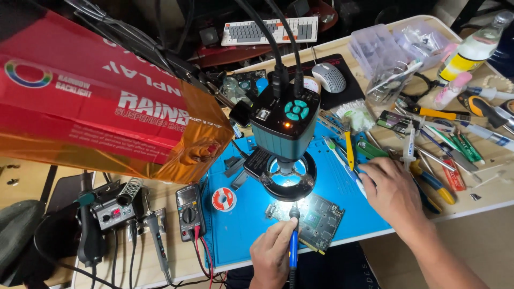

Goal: Inspecting and repairing a motherboard using a heat gun, probe, and digital microscope on a repair bench.

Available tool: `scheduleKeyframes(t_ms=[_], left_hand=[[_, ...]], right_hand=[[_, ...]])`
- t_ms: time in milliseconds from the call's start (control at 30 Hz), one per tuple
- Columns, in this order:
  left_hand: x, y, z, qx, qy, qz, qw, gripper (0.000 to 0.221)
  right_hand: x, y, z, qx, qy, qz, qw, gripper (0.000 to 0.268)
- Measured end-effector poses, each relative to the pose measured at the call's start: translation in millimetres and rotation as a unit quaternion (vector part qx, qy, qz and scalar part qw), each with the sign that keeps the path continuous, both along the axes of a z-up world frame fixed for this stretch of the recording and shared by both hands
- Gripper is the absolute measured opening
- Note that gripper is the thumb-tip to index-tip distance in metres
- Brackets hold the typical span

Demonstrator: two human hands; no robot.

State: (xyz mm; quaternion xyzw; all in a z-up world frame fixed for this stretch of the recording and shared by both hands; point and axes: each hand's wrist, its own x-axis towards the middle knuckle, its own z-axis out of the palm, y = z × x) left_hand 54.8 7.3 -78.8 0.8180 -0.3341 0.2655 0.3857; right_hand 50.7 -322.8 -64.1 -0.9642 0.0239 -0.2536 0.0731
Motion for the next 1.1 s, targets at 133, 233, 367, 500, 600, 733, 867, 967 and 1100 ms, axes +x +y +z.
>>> scheduleKeyframes(t_ms=[133,233,367,500,600,733,867,967,1100], left_hand=[[0.8,0.0,-1.0,-0.007,0.008,0.003,1.0,0.044],[1.8,-1.1,1.3,-0.009,0.011,0.005,1.0,0.045],[5.0,-1.8,5.0,-0.012,0.017,0.009,1.0,0.042],[8.1,-1.8,10.8,-0.016,-0.004,0.001,1.0,0.045],[8.4,-1.6,19.5,-0.021,-0.009,-0.004,1.0,0.04],[10.8,-1.0,15.0,-0.028,-0.024,-0.01,0.999,0.036],[12.2,-0.3,7.0,-0.023,-0.027,-0.009,0.999,0.038],[13.1,0.4,7.0,-0.031,-0.02,-0.016,0.999,0.037],[12.4,1.9,4.3,-0.035,-0.024,-0.013,0.999,0.038]], right_hand=[[6.3,-3.9,-6.1,0.018,0.057,-0.027,0.998,0.023],[11.4,-3.4,-7.6,-0.024,0.064,-0.046,0.997,0.016],[19.3,-3.1,-10.7,-0.053,0.072,-0.055,0.994,0.01],[26.1,-3.9,-8.8,-0.037,0.094,-0.058,0.993,0.014],[26.5,-7.7,-6.8,-0.042,0.08,-0.061,0.994,0.024],[20.4,-1.5,35.3,0.026,0.171,-0.083,0.981,0.032],[14.4,-19.5,35.2,-0.031,0.18,-0.089,0.979,0.029],[14.1,-33.5,33.4,-0.007,0.184,-0.092,0.979,0.028],[11.5,-37.5,51.5,0.066,0.275,-0.135,0.95,0.041]])
